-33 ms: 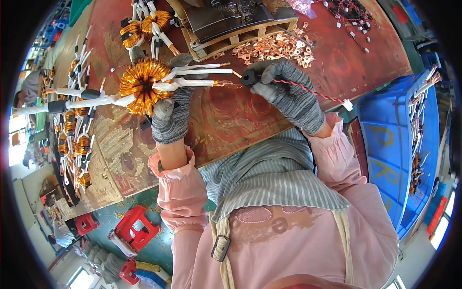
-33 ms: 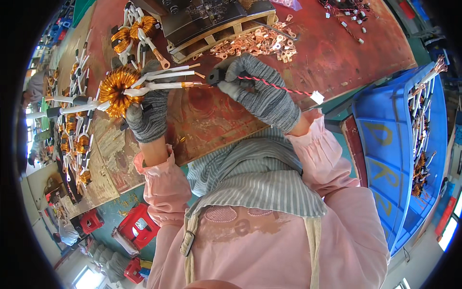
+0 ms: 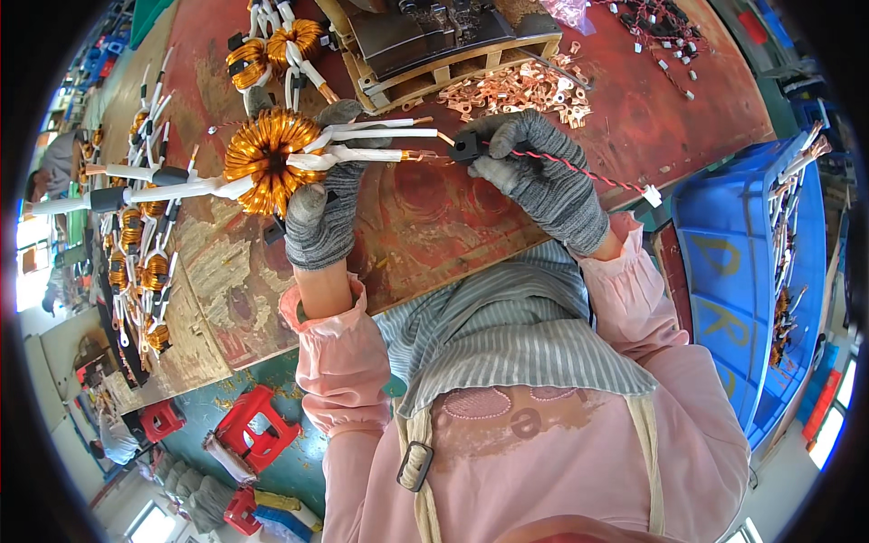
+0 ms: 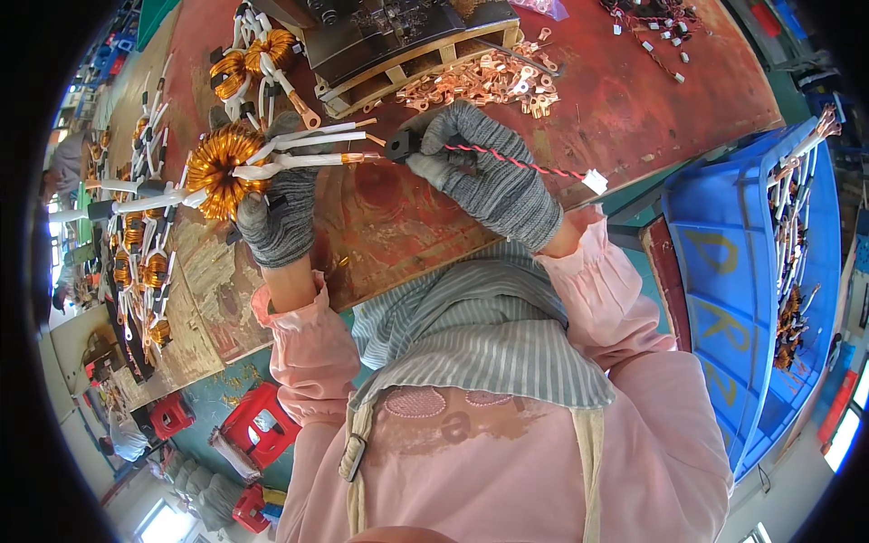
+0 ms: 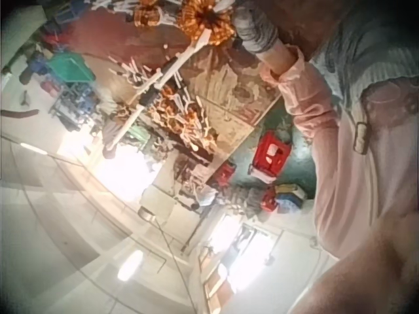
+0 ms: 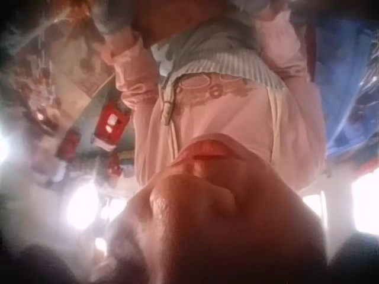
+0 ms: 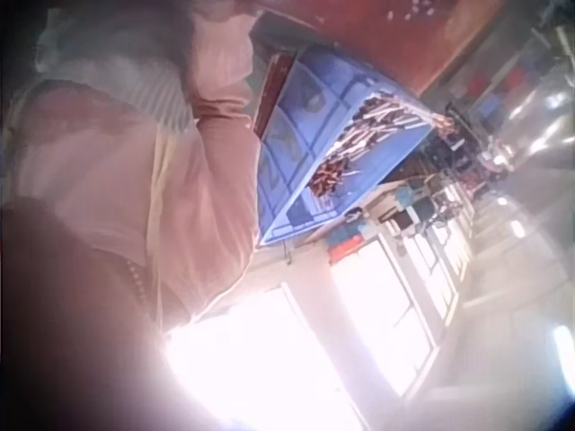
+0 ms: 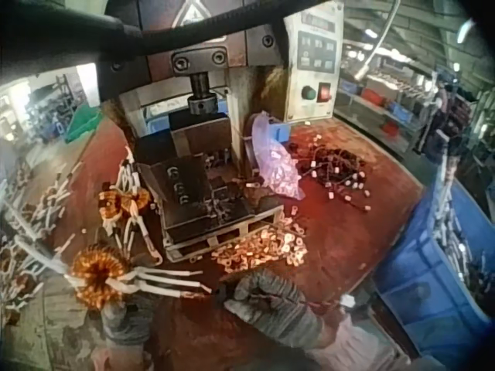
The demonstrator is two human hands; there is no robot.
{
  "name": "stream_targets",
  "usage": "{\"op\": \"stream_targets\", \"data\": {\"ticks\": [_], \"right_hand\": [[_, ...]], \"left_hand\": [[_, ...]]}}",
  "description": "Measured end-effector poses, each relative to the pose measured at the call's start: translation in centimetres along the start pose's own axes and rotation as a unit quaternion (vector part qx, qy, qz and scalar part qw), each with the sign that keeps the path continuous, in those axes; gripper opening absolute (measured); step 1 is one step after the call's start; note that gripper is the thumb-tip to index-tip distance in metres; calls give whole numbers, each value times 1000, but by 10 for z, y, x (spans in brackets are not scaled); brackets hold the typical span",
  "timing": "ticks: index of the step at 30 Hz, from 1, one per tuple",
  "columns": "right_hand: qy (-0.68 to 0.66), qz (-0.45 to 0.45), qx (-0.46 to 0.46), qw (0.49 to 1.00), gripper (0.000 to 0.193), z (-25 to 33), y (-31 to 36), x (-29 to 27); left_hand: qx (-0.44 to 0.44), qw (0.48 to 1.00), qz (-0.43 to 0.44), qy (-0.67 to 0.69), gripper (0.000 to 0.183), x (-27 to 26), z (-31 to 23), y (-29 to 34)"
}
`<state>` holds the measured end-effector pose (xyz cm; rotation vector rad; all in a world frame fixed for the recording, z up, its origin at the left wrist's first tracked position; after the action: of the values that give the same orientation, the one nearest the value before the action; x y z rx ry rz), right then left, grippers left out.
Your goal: Manually attaching terminals and connectors to wires on copper-wound inductor coils at a fabrication workbench.
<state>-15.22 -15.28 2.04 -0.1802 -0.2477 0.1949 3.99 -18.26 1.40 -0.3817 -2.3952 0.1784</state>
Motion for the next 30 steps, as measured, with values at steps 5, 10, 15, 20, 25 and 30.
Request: {"op": "stream_targets", "data": {"ticks": [5, 10, 15, 20, 25, 30], "right_hand": [[-19, 10, -4, 1000, 16, 4, -3, 14], [-6, -31, -2, 999, 17, 6, -3, 8], [114, -51, -38, 991, 15, 10, -4, -3], [235, -39, -126, 963, 16, 34, -10, -3], [400, 68, -214, 889, 17, 75, -21, 27], [427, 139, -249, 858, 14, 82, -26, 51]], "left_hand": [[2, 999, -24, -23, 74, 1, -3, 0], [-10, 999, -19, -40, 77, 8, -2, -3], [-4, 999, -46, -13, 71, 4, 0, -1], [-16, 997, -69, -7, 71, -21, 11, 5], [-52, 993, -84, 65, 70, -39, 24, 9], [-67, 997, -31, 31, 68, -3, 16, 10]]}}
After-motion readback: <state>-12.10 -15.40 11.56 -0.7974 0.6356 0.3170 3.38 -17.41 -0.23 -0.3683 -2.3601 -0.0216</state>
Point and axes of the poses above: each hand's wrist, its own y-axis away from the middle knuckle, its own x-axis out of the palm, z = x × y, the point moved 9 cm from there along -y, towards the middle knuckle
